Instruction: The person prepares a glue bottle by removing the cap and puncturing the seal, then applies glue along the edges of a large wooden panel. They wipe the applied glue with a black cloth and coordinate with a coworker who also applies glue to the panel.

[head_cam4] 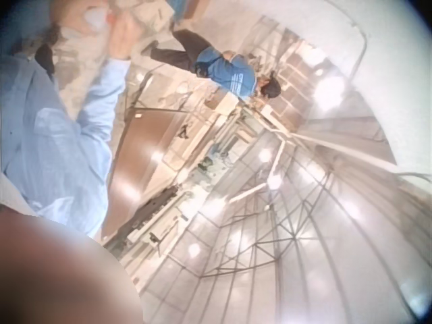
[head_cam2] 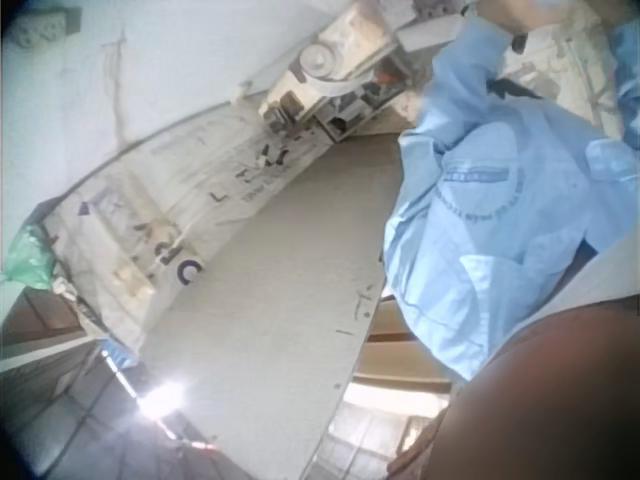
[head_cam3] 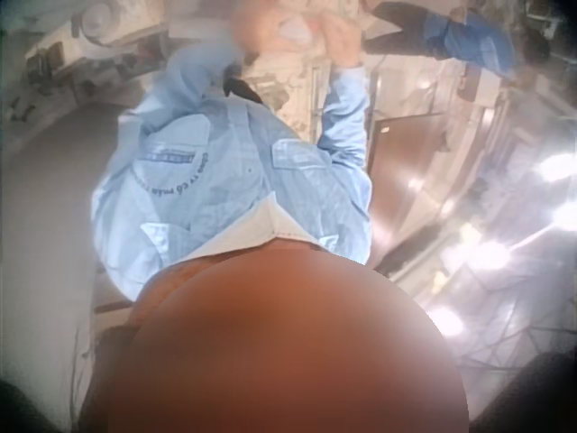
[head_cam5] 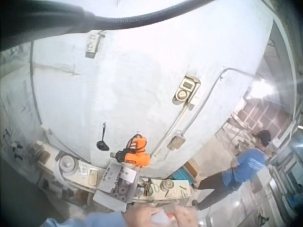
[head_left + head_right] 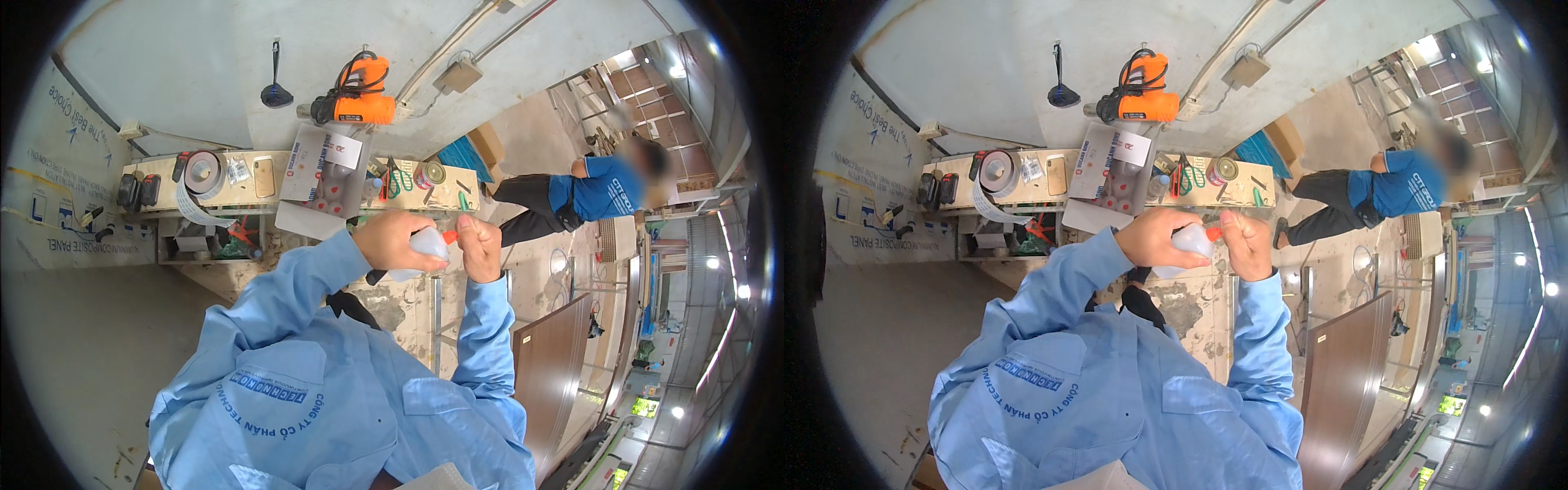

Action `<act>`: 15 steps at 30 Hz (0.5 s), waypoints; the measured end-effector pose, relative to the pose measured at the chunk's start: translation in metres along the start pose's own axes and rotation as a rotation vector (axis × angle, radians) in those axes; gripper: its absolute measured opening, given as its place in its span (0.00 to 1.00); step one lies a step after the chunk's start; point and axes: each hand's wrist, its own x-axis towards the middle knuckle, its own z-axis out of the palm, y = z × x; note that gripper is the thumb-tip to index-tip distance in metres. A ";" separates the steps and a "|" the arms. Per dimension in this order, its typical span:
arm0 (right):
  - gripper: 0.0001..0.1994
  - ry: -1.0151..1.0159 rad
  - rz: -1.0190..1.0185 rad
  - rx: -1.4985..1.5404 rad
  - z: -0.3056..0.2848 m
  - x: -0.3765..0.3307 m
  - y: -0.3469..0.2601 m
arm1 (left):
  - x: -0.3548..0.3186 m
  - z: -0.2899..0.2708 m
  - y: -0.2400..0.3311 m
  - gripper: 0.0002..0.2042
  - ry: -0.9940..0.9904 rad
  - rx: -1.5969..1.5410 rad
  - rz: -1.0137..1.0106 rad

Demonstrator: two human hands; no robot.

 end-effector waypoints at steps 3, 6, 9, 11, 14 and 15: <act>0.24 -0.039 -0.039 0.388 -0.022 0.011 -0.009 | 0.002 -0.005 -0.025 0.23 -0.206 -0.373 -0.047; 0.23 0.170 0.007 0.175 -0.046 0.010 -0.001 | -0.002 0.001 -0.046 0.26 -0.072 -0.270 -0.076; 0.20 0.145 -0.097 -0.536 -0.042 -0.006 0.047 | -0.007 0.006 -0.052 0.28 0.188 -0.121 0.039; 0.15 0.161 0.118 -0.522 -0.035 -0.025 0.084 | -0.010 0.004 -0.048 0.28 0.292 -0.082 0.046; 0.11 0.031 0.601 -0.037 -0.042 -0.039 0.101 | -0.012 -0.003 -0.035 0.30 0.319 -0.026 -0.015; 0.11 0.049 0.708 0.118 -0.039 -0.046 0.096 | -0.011 -0.004 -0.031 0.31 0.308 -0.017 -0.025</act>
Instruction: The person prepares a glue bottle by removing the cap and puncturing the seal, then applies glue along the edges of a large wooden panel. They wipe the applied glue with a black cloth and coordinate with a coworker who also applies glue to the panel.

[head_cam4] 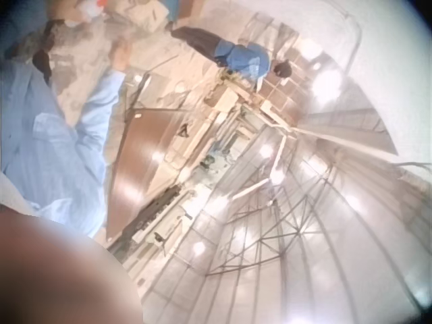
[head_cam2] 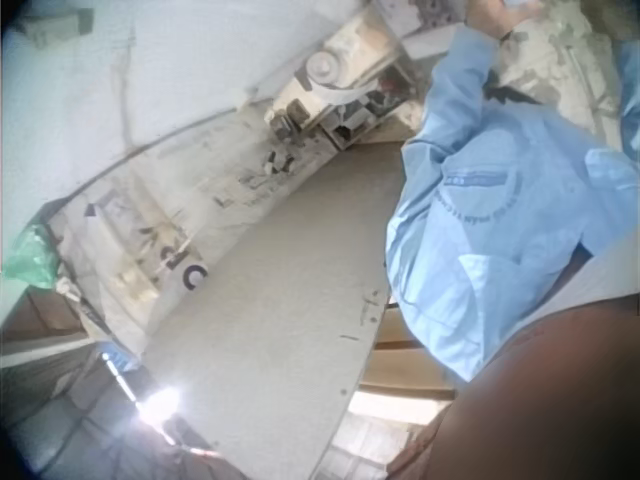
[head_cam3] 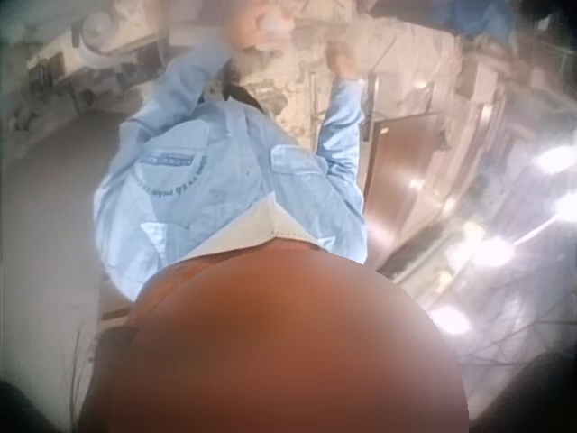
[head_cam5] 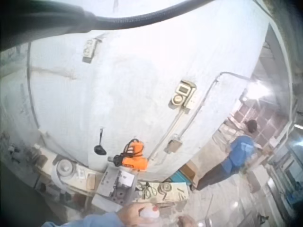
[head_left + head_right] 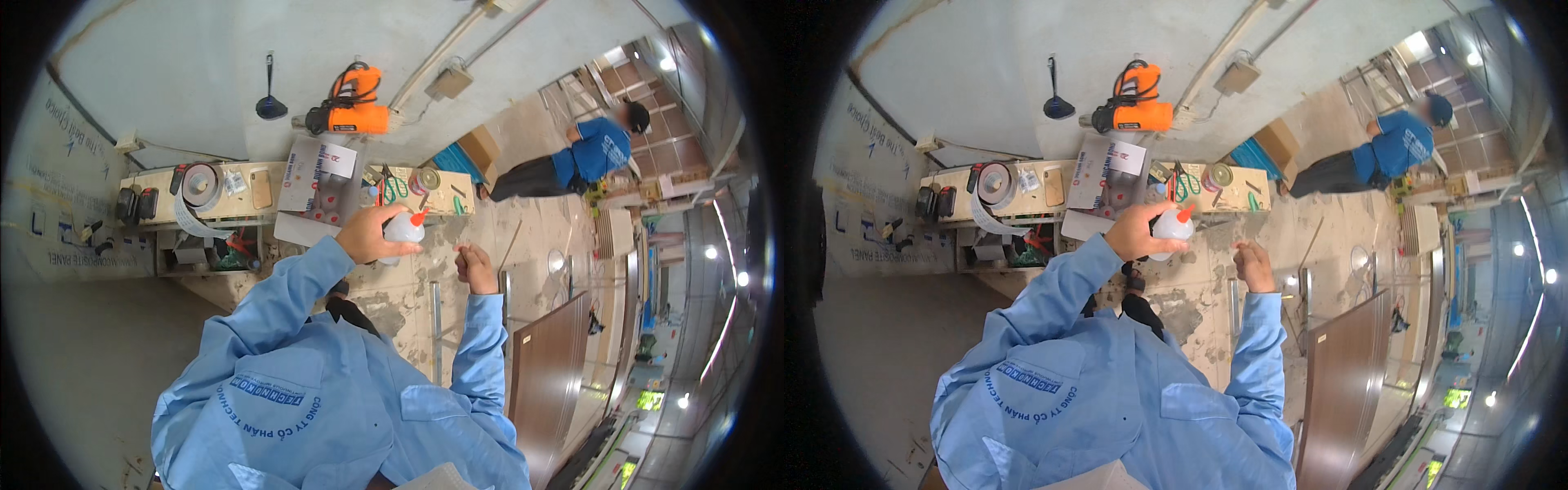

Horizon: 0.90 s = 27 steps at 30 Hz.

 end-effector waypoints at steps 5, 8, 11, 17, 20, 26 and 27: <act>0.10 -0.061 -0.336 0.325 0.027 -0.040 -0.049 | 0.006 0.008 0.013 0.31 -0.035 0.091 0.045; 0.08 0.025 -0.590 0.277 0.042 -0.051 -0.078 | 0.006 0.020 0.015 0.33 -0.073 0.079 0.053; 0.06 0.121 -0.734 0.260 0.051 -0.056 -0.093 | 0.004 0.027 0.015 0.33 -0.107 0.050 0.066; 0.06 0.140 -0.697 0.320 0.055 -0.064 -0.099 | 0.001 0.028 0.021 0.31 -0.140 0.089 0.101; 0.06 0.136 -0.683 0.293 0.058 -0.066 -0.102 | 0.002 0.027 0.023 0.31 -0.149 0.112 0.101; 0.05 0.082 -0.706 0.123 0.066 -0.067 -0.109 | 0.001 0.026 0.020 0.33 -0.164 0.029 0.071; 0.05 0.062 -0.704 0.093 0.067 -0.068 -0.110 | 0.000 0.026 0.019 0.33 -0.154 0.048 0.074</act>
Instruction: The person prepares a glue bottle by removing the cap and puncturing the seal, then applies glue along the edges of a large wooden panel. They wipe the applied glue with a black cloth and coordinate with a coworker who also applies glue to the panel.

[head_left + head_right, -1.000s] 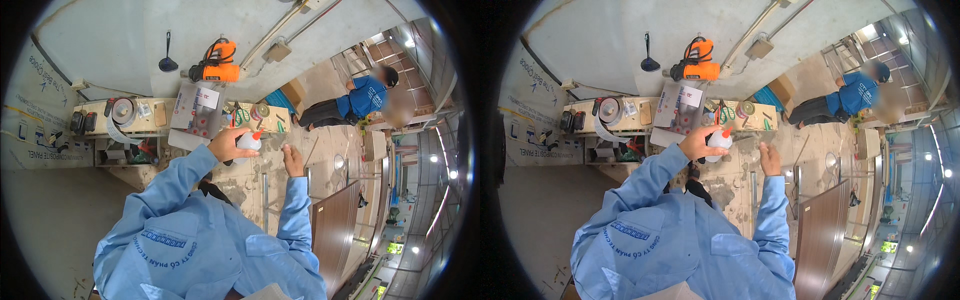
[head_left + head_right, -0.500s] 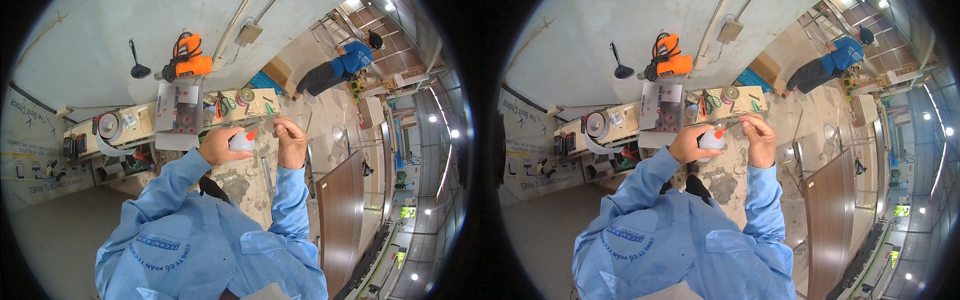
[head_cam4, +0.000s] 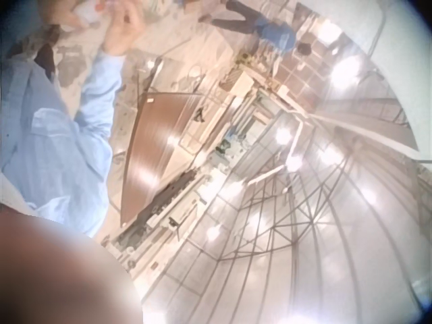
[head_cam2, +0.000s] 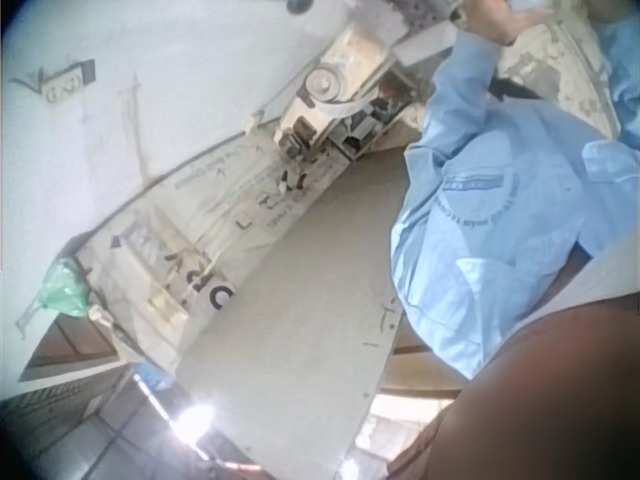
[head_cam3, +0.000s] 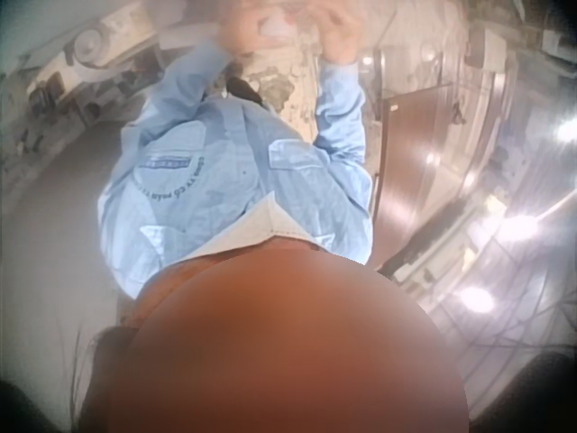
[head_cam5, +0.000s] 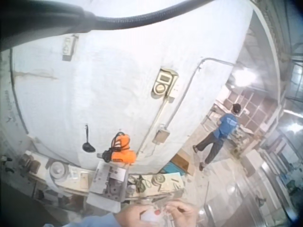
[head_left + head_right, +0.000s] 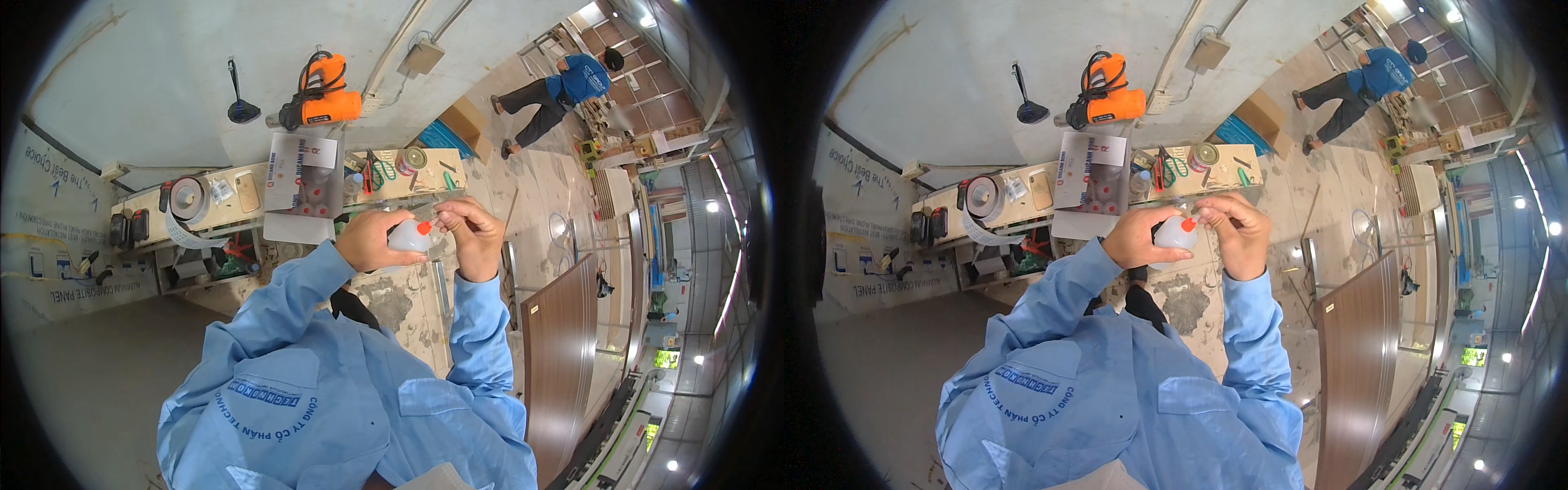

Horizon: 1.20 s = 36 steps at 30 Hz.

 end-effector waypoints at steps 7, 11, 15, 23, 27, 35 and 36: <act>0.05 0.101 -0.072 -0.041 0.000 0.000 -0.008 | -0.003 -0.004 0.000 0.33 0.054 0.049 0.032; 0.05 0.069 -0.089 -0.033 0.001 0.003 -0.006 | -0.002 -0.009 0.005 0.31 0.032 0.049 0.026; 0.05 0.034 -0.060 -0.042 0.006 0.003 -0.005 | -0.002 -0.014 0.009 0.30 -0.064 0.048 -0.047; 0.04 -0.111 0.068 -0.110 0.002 0.003 -0.010 | -0.004 -0.018 0.009 0.27 -0.064 0.048 -0.004; 0.04 -0.128 0.036 -0.138 0.005 0.000 -0.008 | -0.006 -0.020 0.010 0.25 -0.044 0.018 0.030; 0.05 0.098 0.065 -0.053 0.030 -0.019 0.008 | -0.007 -0.005 0.005 0.26 0.187 0.175 0.085; 0.05 0.129 0.088 -0.046 0.030 -0.022 0.012 | -0.007 -0.001 0.002 0.26 0.229 0.197 0.096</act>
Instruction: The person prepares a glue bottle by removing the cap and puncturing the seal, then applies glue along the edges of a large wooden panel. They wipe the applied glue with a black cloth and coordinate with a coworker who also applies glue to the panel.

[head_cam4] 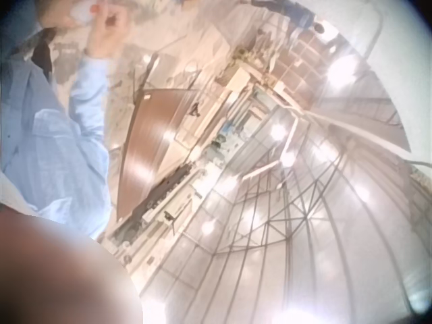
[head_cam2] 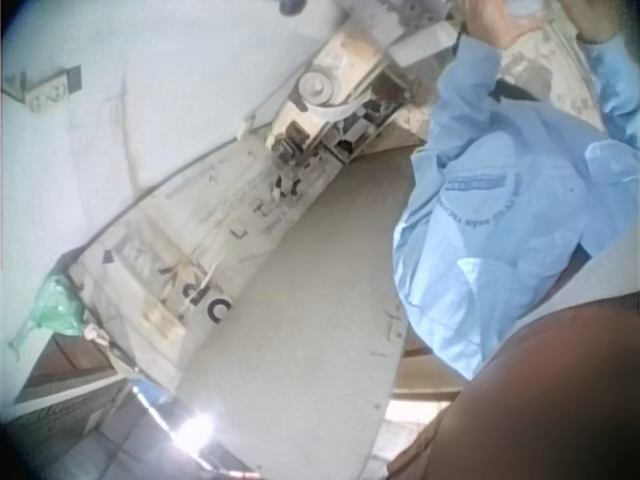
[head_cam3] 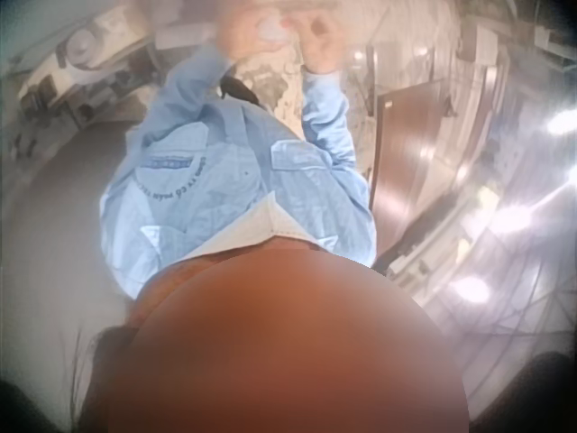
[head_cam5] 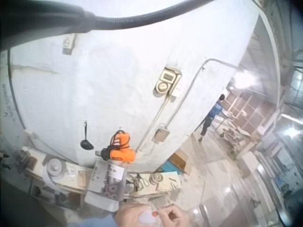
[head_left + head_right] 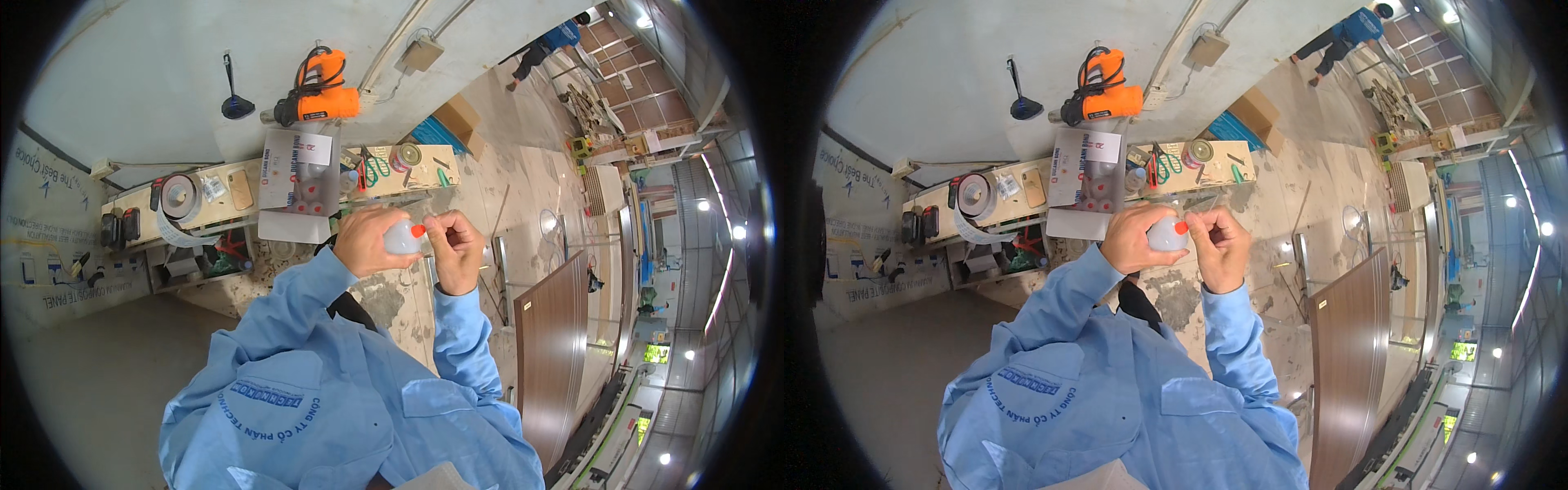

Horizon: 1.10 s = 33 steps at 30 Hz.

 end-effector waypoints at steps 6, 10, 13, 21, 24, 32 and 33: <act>0.06 0.130 0.062 -0.025 0.000 0.003 0.048 | -0.001 0.034 -0.021 0.26 0.049 0.152 -0.036; 0.08 0.207 0.197 -0.158 -0.007 0.009 0.092 | 0.005 0.064 -0.040 0.28 -0.057 0.238 -0.068; 0.07 0.155 0.261 -0.287 -0.019 0.006 0.119 | 0.007 0.090 -0.052 0.32 -0.319 0.268 -0.171; 0.13 0.295 0.267 -0.082 -0.138 0.018 0.192 | 0.024 0.165 -0.106 0.20 -0.182 -0.132 -0.368; 0.11 0.260 0.299 -0.176 -0.206 0.054 0.250 | 0.036 0.201 -0.136 0.20 -0.187 -0.165 -0.471; 0.20 -0.261 0.745 -0.197 -0.196 0.180 0.526 | 0.032 0.321 -0.238 0.21 -0.207 0.150 -0.866; 0.22 -0.352 1.006 -0.116 -0.178 0.188 0.553 | 0.026 0.333 -0.252 0.22 -0.228 0.230 -0.876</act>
